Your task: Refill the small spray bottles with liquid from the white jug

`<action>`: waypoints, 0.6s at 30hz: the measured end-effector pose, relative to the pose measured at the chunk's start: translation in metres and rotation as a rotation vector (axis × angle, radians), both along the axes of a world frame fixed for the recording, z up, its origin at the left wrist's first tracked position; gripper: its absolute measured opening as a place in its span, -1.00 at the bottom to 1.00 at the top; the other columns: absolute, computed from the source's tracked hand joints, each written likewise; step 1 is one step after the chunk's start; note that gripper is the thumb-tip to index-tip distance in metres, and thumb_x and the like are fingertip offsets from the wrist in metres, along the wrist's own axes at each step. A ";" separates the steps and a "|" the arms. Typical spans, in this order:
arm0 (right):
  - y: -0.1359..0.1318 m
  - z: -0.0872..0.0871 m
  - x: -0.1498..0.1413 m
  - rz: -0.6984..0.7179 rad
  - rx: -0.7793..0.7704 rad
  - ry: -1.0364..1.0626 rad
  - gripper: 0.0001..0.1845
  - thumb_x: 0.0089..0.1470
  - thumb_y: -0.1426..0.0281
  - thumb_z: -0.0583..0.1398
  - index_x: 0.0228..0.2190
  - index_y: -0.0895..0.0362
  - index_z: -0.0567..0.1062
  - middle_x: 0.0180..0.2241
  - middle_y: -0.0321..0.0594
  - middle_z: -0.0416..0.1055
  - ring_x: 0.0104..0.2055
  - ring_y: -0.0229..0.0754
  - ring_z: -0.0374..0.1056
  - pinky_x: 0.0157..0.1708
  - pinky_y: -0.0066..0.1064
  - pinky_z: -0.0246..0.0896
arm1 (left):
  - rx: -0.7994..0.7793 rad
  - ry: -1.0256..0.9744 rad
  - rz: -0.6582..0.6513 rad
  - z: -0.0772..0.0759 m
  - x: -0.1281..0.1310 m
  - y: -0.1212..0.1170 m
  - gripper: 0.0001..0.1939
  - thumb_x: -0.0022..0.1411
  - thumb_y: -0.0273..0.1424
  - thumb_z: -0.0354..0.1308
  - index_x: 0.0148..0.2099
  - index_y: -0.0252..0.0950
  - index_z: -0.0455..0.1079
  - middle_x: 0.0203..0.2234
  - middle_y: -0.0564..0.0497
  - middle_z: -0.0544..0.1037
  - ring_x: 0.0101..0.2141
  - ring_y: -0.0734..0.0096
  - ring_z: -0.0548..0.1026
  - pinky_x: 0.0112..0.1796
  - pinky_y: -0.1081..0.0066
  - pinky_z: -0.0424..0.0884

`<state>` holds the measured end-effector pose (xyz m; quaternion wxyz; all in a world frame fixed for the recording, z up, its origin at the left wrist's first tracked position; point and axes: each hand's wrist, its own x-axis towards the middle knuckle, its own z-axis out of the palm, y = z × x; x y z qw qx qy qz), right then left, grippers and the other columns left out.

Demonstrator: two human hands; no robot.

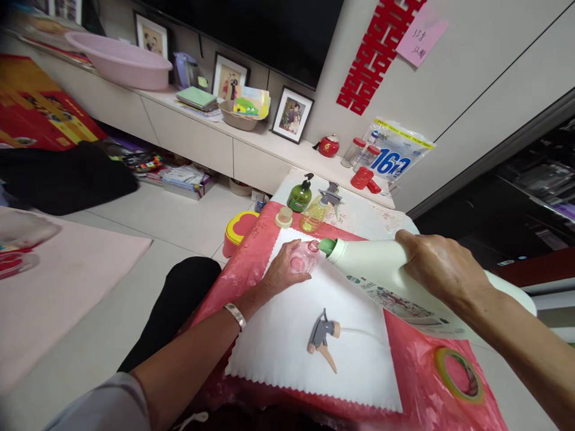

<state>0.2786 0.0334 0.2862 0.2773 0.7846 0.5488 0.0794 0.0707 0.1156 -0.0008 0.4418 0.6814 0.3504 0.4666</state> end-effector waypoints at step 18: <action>0.000 0.000 -0.001 0.006 -0.009 -0.016 -0.81 0.02 0.40 0.07 -0.26 -0.03 0.33 -0.35 -0.27 0.39 -0.34 -0.07 0.34 -0.42 -0.35 0.04 | 0.000 -0.002 -0.009 0.002 -0.001 0.000 0.03 -0.17 -0.34 0.55 0.30 -0.16 0.11 0.19 -0.19 0.33 0.24 -0.11 0.33 0.24 -0.08 0.28</action>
